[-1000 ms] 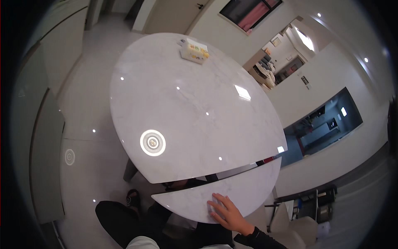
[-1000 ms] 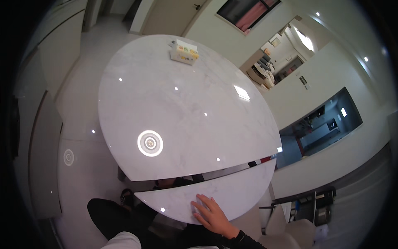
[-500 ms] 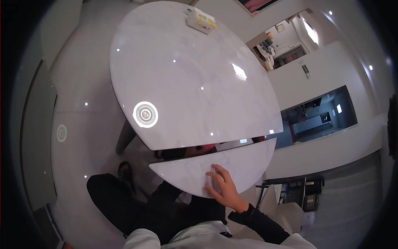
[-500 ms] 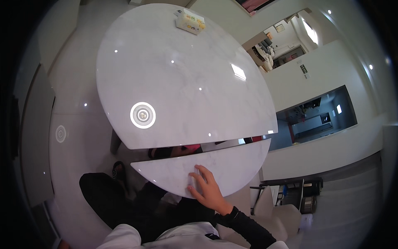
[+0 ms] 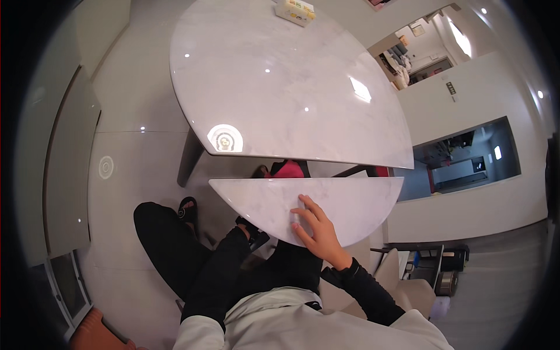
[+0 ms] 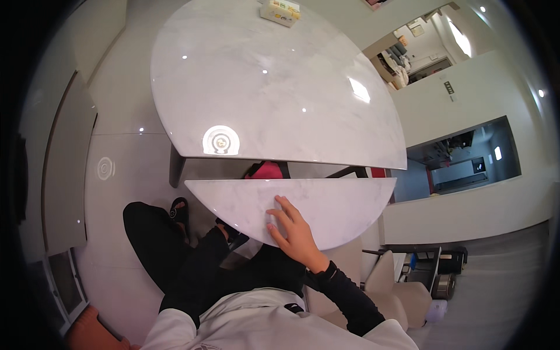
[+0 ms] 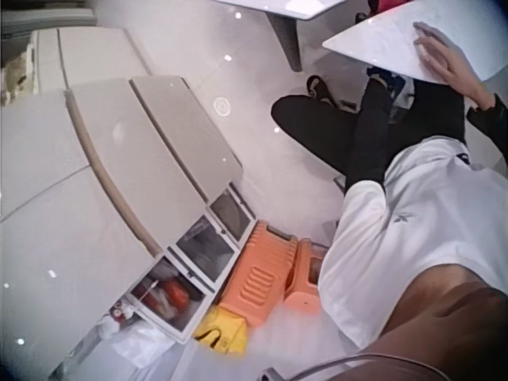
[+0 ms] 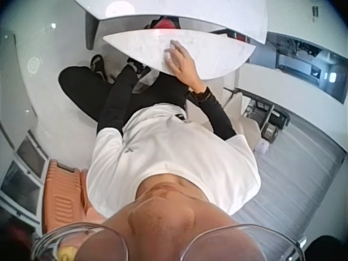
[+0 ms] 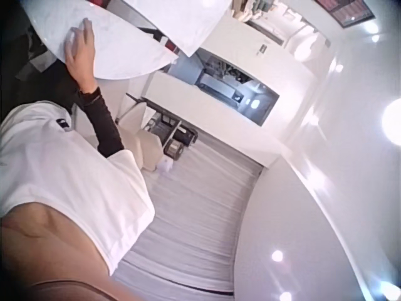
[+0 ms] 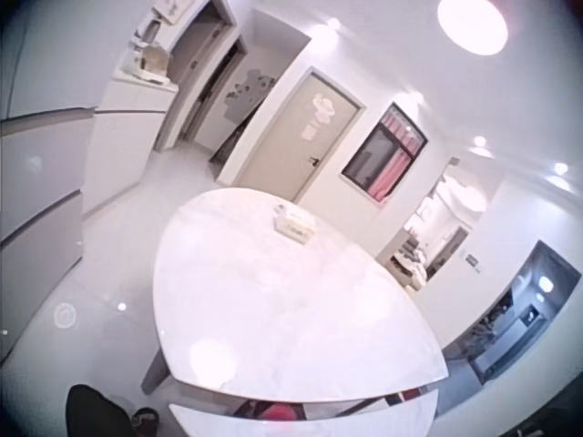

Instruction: Cleaning a round marble-top table including the underside and legs using a pink and black cloth.

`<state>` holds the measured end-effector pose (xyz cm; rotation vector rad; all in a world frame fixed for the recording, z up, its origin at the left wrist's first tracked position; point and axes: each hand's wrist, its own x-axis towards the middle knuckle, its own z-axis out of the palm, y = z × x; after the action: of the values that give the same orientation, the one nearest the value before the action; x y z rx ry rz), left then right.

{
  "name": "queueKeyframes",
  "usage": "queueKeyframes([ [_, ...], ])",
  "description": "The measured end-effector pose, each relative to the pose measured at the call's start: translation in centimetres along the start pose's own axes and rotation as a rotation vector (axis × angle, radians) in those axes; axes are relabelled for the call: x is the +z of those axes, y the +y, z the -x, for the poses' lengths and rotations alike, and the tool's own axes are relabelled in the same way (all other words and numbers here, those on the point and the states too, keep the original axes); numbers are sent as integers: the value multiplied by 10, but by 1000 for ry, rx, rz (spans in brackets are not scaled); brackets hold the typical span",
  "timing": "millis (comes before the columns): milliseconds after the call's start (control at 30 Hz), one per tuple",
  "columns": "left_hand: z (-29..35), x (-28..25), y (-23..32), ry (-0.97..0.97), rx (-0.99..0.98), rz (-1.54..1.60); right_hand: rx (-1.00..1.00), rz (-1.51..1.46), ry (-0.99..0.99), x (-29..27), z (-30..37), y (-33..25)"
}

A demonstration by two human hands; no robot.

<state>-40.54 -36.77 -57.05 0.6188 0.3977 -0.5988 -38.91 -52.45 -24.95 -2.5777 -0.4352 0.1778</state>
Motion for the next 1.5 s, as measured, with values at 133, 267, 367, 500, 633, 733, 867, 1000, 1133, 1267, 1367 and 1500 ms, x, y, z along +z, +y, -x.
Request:
queueKeyframes([
  [133,-19,-1,12,30,1,1,-39,55,-7,-4,-4,-3],
  [267,-57,7,32,39,-7,-14,-40,40,-15,-7,-9,3],
  [367,-79,7,35,38,-43,-39,-38,-30,-69,-9,-14,7],
  [500,-118,10,52,32,-54,-68,-9,-80,-133,-16,-12,19],
  [633,-155,27,57,0,-78,-82,-1,-188,-197,-25,-21,26],
  [733,-175,36,62,-27,-94,-99,-18,-265,-186,-24,-21,35],
  [867,-184,40,72,-51,-109,-122,-32,-304,-210,-27,-17,39],
  [1000,-180,44,89,-61,-92,-146,-69,-357,-232,-27,-14,43],
  [1133,-140,36,81,-48,-130,-168,-102,-314,-154,-28,-11,44],
  [1267,-109,22,81,-34,-130,-186,-154,-268,-80,-22,-1,44],
  [1367,-95,23,80,-52,-118,-192,-172,-246,-42,-15,14,40],
  [1500,-73,19,87,-67,-90,-204,-126,-312,39,-6,45,39],
])
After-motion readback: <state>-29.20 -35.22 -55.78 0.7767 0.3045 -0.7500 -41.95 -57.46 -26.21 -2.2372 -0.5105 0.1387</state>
